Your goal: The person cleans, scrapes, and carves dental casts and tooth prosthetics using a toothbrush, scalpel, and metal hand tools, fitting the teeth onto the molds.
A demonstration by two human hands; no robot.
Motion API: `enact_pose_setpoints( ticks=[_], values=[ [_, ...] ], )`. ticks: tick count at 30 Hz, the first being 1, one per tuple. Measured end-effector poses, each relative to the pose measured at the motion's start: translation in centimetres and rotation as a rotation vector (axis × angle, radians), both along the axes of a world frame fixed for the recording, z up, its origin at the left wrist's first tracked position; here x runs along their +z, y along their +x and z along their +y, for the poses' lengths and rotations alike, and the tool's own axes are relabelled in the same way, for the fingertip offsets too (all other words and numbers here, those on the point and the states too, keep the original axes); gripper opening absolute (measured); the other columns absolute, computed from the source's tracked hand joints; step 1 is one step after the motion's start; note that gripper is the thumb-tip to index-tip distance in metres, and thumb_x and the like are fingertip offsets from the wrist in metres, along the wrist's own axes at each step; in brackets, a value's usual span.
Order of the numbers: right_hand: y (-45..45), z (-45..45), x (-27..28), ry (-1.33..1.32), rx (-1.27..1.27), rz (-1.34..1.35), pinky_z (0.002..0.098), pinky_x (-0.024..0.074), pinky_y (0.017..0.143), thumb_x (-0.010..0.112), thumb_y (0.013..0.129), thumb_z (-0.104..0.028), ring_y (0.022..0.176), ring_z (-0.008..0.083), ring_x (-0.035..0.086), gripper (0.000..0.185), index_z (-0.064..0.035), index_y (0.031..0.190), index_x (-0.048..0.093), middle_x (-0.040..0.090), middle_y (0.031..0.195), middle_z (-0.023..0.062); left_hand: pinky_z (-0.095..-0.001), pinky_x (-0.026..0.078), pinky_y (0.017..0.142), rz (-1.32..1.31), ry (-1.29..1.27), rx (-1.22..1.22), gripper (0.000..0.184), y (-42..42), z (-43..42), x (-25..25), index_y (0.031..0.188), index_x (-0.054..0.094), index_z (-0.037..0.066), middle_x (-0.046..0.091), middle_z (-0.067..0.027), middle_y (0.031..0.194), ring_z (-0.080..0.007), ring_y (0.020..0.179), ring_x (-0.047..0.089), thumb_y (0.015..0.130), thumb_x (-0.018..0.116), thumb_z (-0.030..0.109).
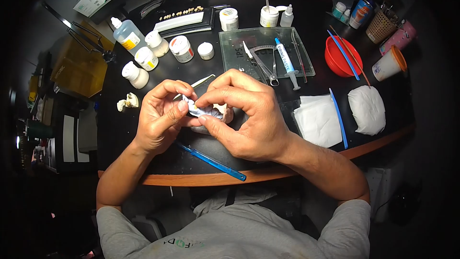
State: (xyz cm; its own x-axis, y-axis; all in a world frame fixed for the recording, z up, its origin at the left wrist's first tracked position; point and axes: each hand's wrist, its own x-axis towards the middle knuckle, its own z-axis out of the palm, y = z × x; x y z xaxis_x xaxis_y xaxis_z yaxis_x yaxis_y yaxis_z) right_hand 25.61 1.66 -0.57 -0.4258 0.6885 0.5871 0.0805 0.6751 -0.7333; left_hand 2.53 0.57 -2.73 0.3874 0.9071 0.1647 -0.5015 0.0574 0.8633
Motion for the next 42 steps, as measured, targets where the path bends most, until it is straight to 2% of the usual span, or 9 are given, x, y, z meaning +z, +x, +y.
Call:
enact_pose_setpoints(
  ticks=[3, 7, 21, 30, 33, 36, 39, 42],
  values=[
    [-0.1, -0.2, 0.3, 0.028, -0.009, -0.031, 0.0284, 0.0540, 0.068, 0.084, 0.079, 0.001, 0.084, 0.0172, 0.069, 0.025, 0.0002, 0.104, 0.076, 0.067, 0.098, 0.0100, -0.0379, 0.068, 0.093, -0.058, -0.073, -0.023, 0.022, 0.2, 0.0, 0.0, 0.125, 0.059, -0.006, 0.065, -0.0167, 0.118, -0.0264, 0.109, 0.074, 0.104, 0.064, 0.001],
    [-0.2, -0.2, 0.0, 0.032, -0.023, -0.058, 0.0292, 0.0550, 0.069, 0.086, 0.076, 0.001, 0.084, 0.0184, 0.070, 0.031, 0.0005, 0.105, 0.075, 0.066, 0.098, 0.0104, -0.0377, 0.067, 0.095, -0.043, -0.031, -0.019, 0.021, 0.2, 0.0, -0.6, 0.124, 0.058, -0.006, 0.065, -0.0178, 0.121, -0.0267, 0.111, 0.074, 0.105, 0.063, 0.001],
    [-0.2, 0.0, -0.2, 0.015, -0.033, 0.003, 0.0272, 0.0536, 0.064, 0.093, 0.077, -0.008, 0.074, 0.0135, 0.066, 0.030, -0.0014, 0.101, 0.076, 0.070, 0.093, 0.0084, -0.0359, 0.067, 0.094, -0.040, -0.062, -0.034, 0.022, 0.1, 0.0, -0.6, 0.125, 0.059, -0.005, 0.065, -0.0173, 0.121, -0.0247, 0.111, 0.073, 0.105, 0.064, 0.002],
    [-0.3, -0.1, -0.4, -0.023, -0.030, 0.006, 0.0267, 0.0529, 0.064, 0.093, 0.079, -0.010, 0.074, 0.0129, 0.065, 0.030, -0.0012, 0.102, 0.076, 0.070, 0.094, 0.0084, -0.0347, 0.067, 0.091, 0.001, -0.104, -0.017, 0.020, 0.3, -0.2, -0.2, 0.121, 0.059, -0.005, 0.064, -0.0153, 0.118, -0.0224, 0.106, 0.074, 0.105, 0.065, 0.004],
    [-0.2, -0.1, -0.3, -0.021, -0.026, 0.017, 0.0268, 0.0526, 0.064, 0.091, 0.080, -0.007, 0.074, 0.0129, 0.065, 0.027, -0.0011, 0.102, 0.077, 0.071, 0.094, 0.0086, -0.0307, 0.064, 0.088, 0.062, -0.112, -0.051, 0.023, 0.2, -0.3, 0.4, 0.118, 0.059, -0.001, 0.063, -0.0128, 0.117, -0.0171, 0.103, 0.070, 0.102, 0.071, 0.011],
    [0.2, 0.2, -0.1, 0.000, 0.007, 0.001, 0.0274, 0.0537, 0.066, 0.089, 0.080, -0.003, 0.076, 0.0136, 0.066, 0.025, -0.0011, 0.102, 0.078, 0.072, 0.096, 0.0090, -0.0288, 0.061, 0.089, 0.113, 0.086, -0.011, 0.022, 0.0, 0.1, -0.3, 0.114, 0.060, -0.001, 0.065, -0.0124, 0.115, -0.0148, 0.102, 0.069, 0.098, 0.074, 0.006],
    [0.6, 0.4, -0.1, -0.006, 0.037, -0.016, 0.0286, 0.0559, 0.068, 0.088, 0.080, -0.001, 0.080, 0.0158, 0.070, 0.023, -0.0011, 0.101, 0.079, 0.074, 0.098, 0.0100, -0.0281, 0.060, 0.091, 0.243, 0.138, 0.014, 0.023, -0.3, -0.1, 0.1, 0.111, 0.061, -0.002, 0.068, -0.0126, 0.112, -0.0140, 0.101, 0.069, 0.094, 0.077, 0.000],
    [0.8, 0.7, -0.2, 0.005, 0.048, -0.019, 0.0298, 0.0579, 0.071, 0.087, 0.080, 0.000, 0.085, 0.0185, 0.073, 0.023, -0.0010, 0.101, 0.079, 0.076, 0.099, 0.0112, -0.0287, 0.060, 0.090, 0.263, 0.127, 0.049, 0.025, -0.2, -0.3, 0.2, 0.113, 0.066, -0.005, 0.070, -0.0136, 0.110, -0.0154, 0.101, 0.071, 0.091, 0.079, -0.004]
  ],
)
